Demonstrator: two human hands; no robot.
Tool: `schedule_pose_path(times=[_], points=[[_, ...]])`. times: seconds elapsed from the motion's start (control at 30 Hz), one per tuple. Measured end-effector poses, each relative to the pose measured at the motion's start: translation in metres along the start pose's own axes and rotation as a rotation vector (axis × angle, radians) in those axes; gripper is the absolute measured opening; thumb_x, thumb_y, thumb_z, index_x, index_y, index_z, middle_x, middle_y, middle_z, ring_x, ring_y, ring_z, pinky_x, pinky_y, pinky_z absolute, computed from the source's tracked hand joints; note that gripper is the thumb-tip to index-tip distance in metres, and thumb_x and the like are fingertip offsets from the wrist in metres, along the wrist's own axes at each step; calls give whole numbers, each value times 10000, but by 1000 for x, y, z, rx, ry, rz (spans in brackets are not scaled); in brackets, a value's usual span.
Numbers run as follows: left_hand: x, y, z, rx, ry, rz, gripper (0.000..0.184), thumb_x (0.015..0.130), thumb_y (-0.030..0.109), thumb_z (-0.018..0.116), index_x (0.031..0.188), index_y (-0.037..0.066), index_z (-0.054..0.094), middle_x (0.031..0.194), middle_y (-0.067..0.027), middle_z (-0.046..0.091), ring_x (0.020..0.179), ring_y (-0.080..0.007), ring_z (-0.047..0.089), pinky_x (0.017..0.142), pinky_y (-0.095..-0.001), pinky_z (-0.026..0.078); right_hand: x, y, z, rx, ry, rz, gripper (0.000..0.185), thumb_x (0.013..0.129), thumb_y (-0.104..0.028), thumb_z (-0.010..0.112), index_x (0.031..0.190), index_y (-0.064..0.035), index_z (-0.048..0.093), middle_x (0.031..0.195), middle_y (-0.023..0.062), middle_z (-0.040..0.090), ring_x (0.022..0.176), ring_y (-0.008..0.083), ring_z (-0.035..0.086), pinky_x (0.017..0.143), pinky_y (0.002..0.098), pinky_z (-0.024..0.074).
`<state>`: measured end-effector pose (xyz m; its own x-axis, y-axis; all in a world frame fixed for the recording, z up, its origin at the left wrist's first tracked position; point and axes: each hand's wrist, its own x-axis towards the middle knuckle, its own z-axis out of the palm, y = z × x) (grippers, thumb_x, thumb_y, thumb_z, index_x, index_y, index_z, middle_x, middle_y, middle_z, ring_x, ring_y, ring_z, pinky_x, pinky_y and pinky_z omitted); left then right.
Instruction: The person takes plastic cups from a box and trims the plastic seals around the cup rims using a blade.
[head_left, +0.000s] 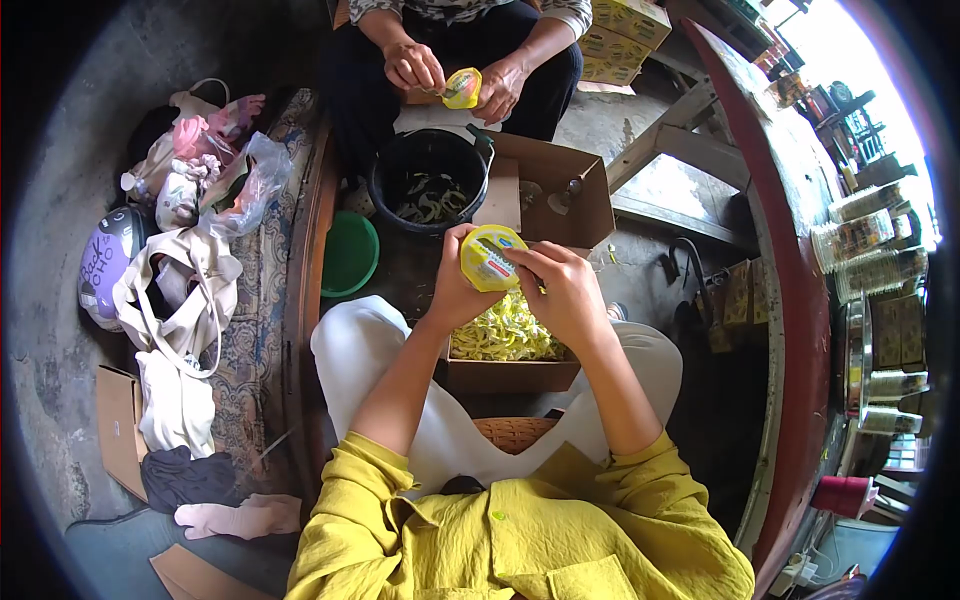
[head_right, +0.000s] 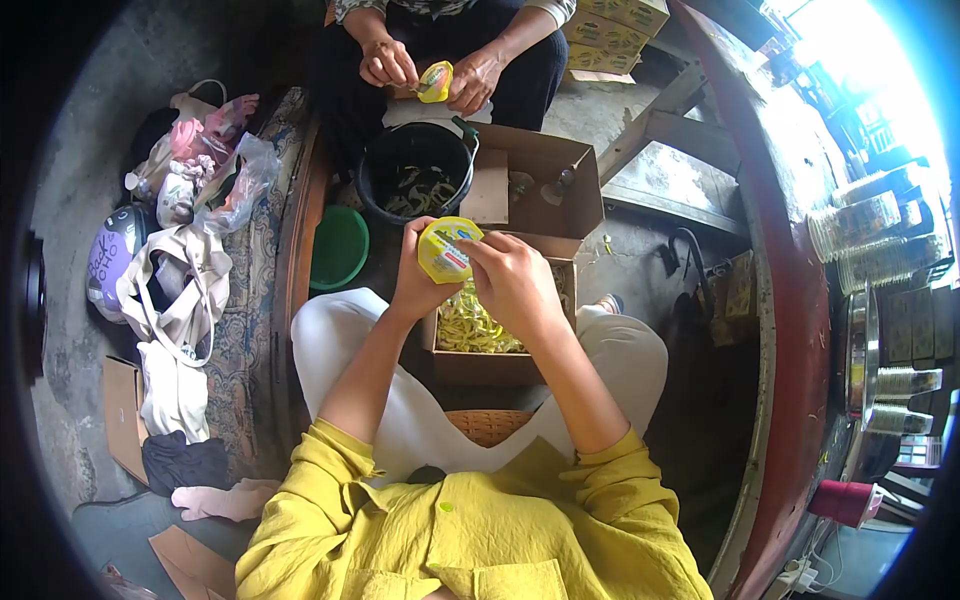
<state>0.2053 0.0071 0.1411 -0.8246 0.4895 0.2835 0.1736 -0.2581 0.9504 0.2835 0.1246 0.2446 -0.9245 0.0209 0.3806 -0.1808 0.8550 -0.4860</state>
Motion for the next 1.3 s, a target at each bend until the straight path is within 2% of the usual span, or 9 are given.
schedule_pose_path(times=[0.2,0.5,0.6,0.7,1.03,1.13,1.23,1.3], points=[[-2,3,0,-1,-14,12,696,573,31,755,1104,41,305,1011,-85,483,956,-154,519,822,-284,444,2,2,2,-20,-2,-8,220,706,-4,597,910,-66,651,759,110,597,661,271,593,604,342,491],[-3,5,-1,-18,-21,9,699,574,24,753,1113,53,310,1028,-83,490,966,-145,516,827,-280,444,3,1,3,-43,-34,-20,222,707,-5,594,914,-58,655,756,108,588,645,277,583,597,346,484],[-4,3,-1,-29,-24,7,700,574,21,752,1116,54,310,1028,-83,492,967,-144,516,830,-283,444,3,-3,-1,-53,-121,13,251,702,5,548,932,-34,641,807,140,586,756,301,586,690,368,492],[-6,3,-2,14,-34,4,704,575,20,754,1118,52,308,1028,-84,492,969,-147,516,830,-286,446,0,1,1,-51,-67,-17,213,718,-7,577,912,-51,654,746,106,581,658,279,578,605,354,481],[-2,12,-1,-30,-16,70,718,553,-6,766,1100,44,303,1025,-101,469,978,-153,508,857,-287,427,-16,-2,-36,-136,-176,-2,204,708,1,573,892,-42,652,762,117,593,686,284,582,614,353,484],[-2,5,-1,1,31,53,733,548,0,775,1093,51,287,1022,-102,471,979,-157,505,856,-281,427,-15,-2,-45,-108,-184,23,216,706,11,570,902,-38,649,782,119,600,691,287,583,624,348,484],[-4,2,-3,262,101,38,755,553,1,757,1095,70,236,1019,-95,459,971,-176,509,870,-283,414,-12,-1,-49,-80,-101,18,249,677,23,558,904,-40,638,745,109,571,701,289,567,630,363,477],[-2,-4,-1,62,69,75,760,560,4,767,1062,75,201,1016,-100,425,952,-181,511,843,-293,422,-12,-1,-47,-58,-70,24,240,688,20,561,907,-42,639,739,111,569,689,289,566,624,366,473]])
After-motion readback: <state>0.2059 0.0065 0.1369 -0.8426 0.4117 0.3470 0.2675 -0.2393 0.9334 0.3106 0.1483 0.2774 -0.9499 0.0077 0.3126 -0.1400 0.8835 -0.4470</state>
